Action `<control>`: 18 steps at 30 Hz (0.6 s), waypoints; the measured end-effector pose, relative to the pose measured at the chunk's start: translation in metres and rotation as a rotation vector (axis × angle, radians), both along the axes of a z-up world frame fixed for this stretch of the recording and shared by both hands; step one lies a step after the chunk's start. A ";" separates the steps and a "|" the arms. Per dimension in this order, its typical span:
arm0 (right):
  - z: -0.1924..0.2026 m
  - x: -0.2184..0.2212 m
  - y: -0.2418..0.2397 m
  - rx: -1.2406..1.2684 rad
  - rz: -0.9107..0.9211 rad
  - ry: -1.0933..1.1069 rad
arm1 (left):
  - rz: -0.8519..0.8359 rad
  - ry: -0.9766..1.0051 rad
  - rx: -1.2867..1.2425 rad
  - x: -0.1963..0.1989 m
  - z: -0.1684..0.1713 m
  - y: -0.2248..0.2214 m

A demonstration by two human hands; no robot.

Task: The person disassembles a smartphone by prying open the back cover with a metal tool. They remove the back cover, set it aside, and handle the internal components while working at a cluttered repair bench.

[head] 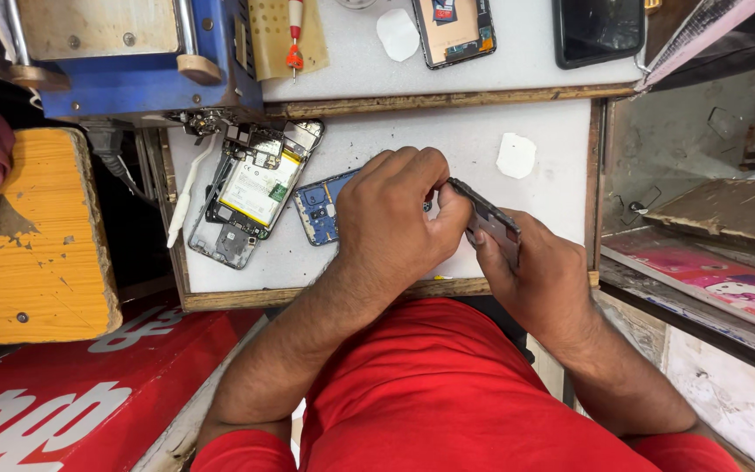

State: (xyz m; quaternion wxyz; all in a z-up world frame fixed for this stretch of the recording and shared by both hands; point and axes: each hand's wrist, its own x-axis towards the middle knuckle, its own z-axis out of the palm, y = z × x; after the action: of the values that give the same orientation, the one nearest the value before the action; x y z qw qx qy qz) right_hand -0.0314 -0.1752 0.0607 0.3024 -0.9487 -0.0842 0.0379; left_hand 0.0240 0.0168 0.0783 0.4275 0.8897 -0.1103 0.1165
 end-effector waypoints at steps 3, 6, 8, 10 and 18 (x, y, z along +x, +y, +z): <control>0.001 0.004 0.003 -0.019 0.049 -0.069 | 0.020 -0.004 -0.006 0.000 -0.007 -0.001; -0.001 0.005 0.005 -0.014 0.074 -0.093 | 0.017 0.047 -0.034 -0.004 -0.013 0.002; -0.001 0.006 0.005 -0.034 0.080 -0.120 | -0.003 0.069 -0.061 -0.004 -0.017 0.004; 0.000 0.007 0.003 -0.048 0.104 -0.134 | -0.003 0.047 -0.034 -0.004 -0.019 0.004; -0.001 0.007 -0.012 -0.118 0.111 -0.127 | -0.029 -0.060 -0.142 -0.014 -0.018 0.008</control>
State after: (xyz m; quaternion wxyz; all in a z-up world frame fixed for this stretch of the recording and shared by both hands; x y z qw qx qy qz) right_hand -0.0245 -0.1868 0.0601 0.2376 -0.9592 -0.1535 -0.0007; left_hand 0.0103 0.0246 0.0604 0.4876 0.8515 -0.1275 0.1446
